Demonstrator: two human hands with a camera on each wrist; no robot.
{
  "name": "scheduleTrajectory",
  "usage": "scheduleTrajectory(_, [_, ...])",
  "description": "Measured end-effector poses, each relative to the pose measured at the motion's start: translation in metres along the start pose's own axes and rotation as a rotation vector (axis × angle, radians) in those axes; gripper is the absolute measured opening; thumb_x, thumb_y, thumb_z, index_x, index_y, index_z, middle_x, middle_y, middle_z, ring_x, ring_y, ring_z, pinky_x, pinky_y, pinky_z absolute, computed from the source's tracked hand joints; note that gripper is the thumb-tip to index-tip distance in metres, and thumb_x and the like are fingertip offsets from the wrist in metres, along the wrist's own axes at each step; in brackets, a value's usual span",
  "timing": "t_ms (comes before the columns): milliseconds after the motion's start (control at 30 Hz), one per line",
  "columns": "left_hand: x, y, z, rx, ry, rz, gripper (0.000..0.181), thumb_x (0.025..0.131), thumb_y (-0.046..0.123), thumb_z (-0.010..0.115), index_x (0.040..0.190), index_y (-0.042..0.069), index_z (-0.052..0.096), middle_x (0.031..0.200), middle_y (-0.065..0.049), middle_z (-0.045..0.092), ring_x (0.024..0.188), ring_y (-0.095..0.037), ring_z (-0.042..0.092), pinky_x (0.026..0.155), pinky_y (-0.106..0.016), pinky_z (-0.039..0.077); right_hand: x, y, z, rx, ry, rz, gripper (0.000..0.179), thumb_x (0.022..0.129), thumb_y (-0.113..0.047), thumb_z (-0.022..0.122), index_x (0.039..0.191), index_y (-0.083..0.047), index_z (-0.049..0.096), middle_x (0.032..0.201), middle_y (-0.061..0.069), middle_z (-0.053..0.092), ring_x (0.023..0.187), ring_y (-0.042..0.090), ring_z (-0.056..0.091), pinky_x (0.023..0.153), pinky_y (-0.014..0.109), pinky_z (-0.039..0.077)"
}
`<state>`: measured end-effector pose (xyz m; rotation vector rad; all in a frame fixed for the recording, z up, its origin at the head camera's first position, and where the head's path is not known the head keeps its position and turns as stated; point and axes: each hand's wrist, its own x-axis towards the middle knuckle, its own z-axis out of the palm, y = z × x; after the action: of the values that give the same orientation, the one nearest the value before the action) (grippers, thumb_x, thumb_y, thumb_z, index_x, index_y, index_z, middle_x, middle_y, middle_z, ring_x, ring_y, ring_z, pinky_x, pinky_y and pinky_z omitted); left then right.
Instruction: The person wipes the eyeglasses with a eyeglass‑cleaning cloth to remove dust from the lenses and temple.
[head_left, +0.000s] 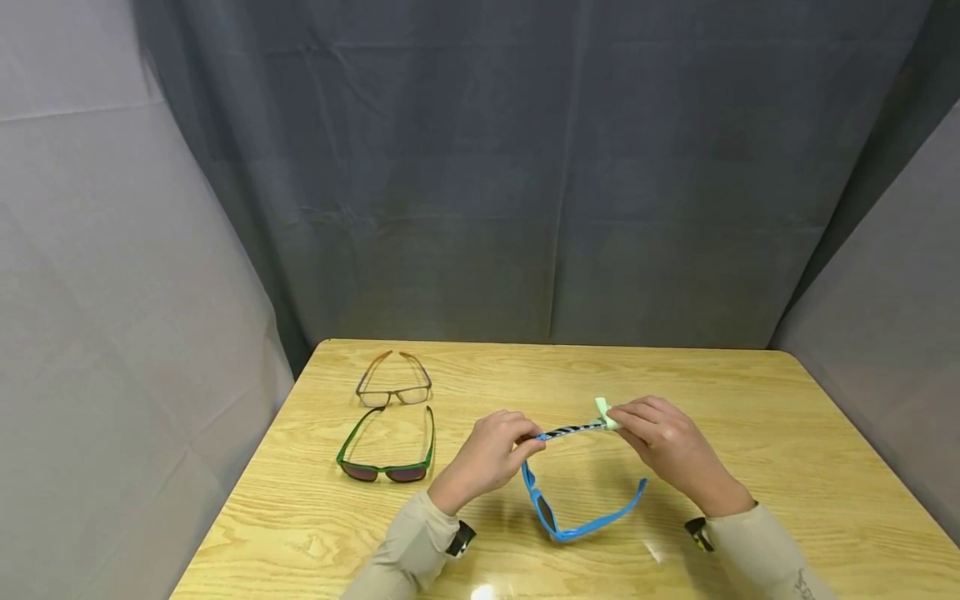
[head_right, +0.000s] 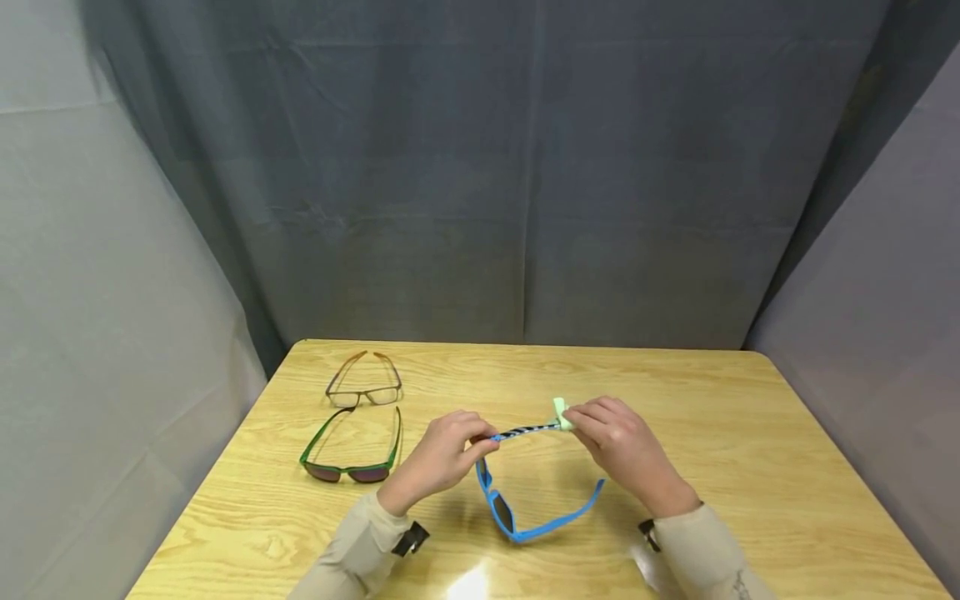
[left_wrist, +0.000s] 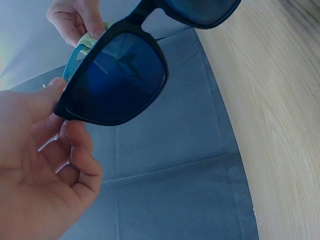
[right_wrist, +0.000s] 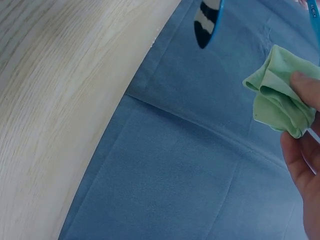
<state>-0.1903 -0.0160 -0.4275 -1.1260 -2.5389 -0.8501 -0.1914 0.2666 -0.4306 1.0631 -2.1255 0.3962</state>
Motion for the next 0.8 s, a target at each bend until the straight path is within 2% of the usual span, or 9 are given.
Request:
scheduleTrajectory(133, [-0.001,-0.002,-0.001,0.004,-0.008,-0.011,0.014,0.094,0.025,0.061,0.095,0.015,0.071,0.087,0.009,0.064,0.077,-0.002,0.053,0.066,-0.015,0.042,0.000,0.001,0.001,0.009,0.002,-0.008,0.046,0.102,-0.034,0.040,0.099,-0.001,0.071,0.093,0.004,0.068,0.083,0.020,0.061,0.070,0.030,0.049])
scheduleTrajectory(267, [-0.003,-0.006,-0.003,-0.003,-0.018,-0.049,0.016,0.095,0.026,0.059,0.096,0.015,0.071,0.090,0.009,0.065,0.078,-0.003,0.054,0.066,-0.016,0.042,-0.001,0.004,0.002,-0.017,0.007,-0.002,0.048,0.102,-0.035,0.038,0.100,0.000,0.071,0.092,0.004,0.069,0.081,0.020,0.061,0.069,0.031,0.050])
scheduleTrajectory(467, [-0.010,-0.013,-0.010,0.014,0.027,-0.122,0.015,0.095,0.022,0.059,0.095,0.013,0.071,0.087,0.007,0.065,0.073,-0.005,0.054,0.063,-0.020,0.043,-0.009,0.014,-0.002,-0.051,-0.010,0.095,0.053,0.101,-0.041,0.037,0.100,0.000,0.071,0.093,0.007,0.068,0.083,0.023,0.061,0.067,0.034,0.051])
scheduleTrajectory(567, [-0.013,-0.018,-0.014,0.054,0.047,-0.162,0.015,0.095,0.023,0.059,0.094,0.014,0.071,0.082,0.007,0.063,0.072,-0.006,0.054,0.062,-0.022,0.044,-0.014,0.018,-0.007,-0.053,-0.046,0.141,0.030,0.090,-0.027,0.065,0.102,0.001,0.070,0.095,0.009,0.067,0.085,0.025,0.061,0.067,0.037,0.052])
scheduleTrajectory(633, [-0.012,-0.021,-0.017,0.080,0.051,-0.189,0.015,0.095,0.023,0.059,0.093,0.015,0.071,0.081,0.007,0.062,0.071,-0.006,0.054,0.062,-0.022,0.044,-0.018,0.021,-0.009,-0.059,-0.069,0.169,0.029,0.077,-0.011,0.078,0.102,0.001,0.070,0.096,0.010,0.067,0.086,0.026,0.061,0.068,0.039,0.052])
scheduleTrajectory(700, [-0.011,-0.023,-0.019,0.097,0.043,-0.216,0.017,0.096,0.024,0.058,0.093,0.014,0.071,0.080,0.006,0.062,0.069,-0.006,0.054,0.061,-0.023,0.044,-0.021,0.023,-0.011,-0.071,-0.097,0.196,0.040,0.064,0.000,0.082,0.102,0.001,0.070,0.096,0.011,0.066,0.087,0.026,0.061,0.068,0.040,0.052])
scheduleTrajectory(800, [-0.009,-0.026,-0.020,0.119,0.012,-0.258,0.019,0.097,0.024,0.056,0.095,0.013,0.071,0.080,0.005,0.062,0.065,-0.005,0.052,0.060,-0.024,0.043,-0.028,0.026,-0.013,-0.090,-0.134,0.232,0.041,0.063,-0.001,0.083,0.102,0.001,0.070,0.096,0.011,0.066,0.086,0.027,0.060,0.068,0.041,0.052])
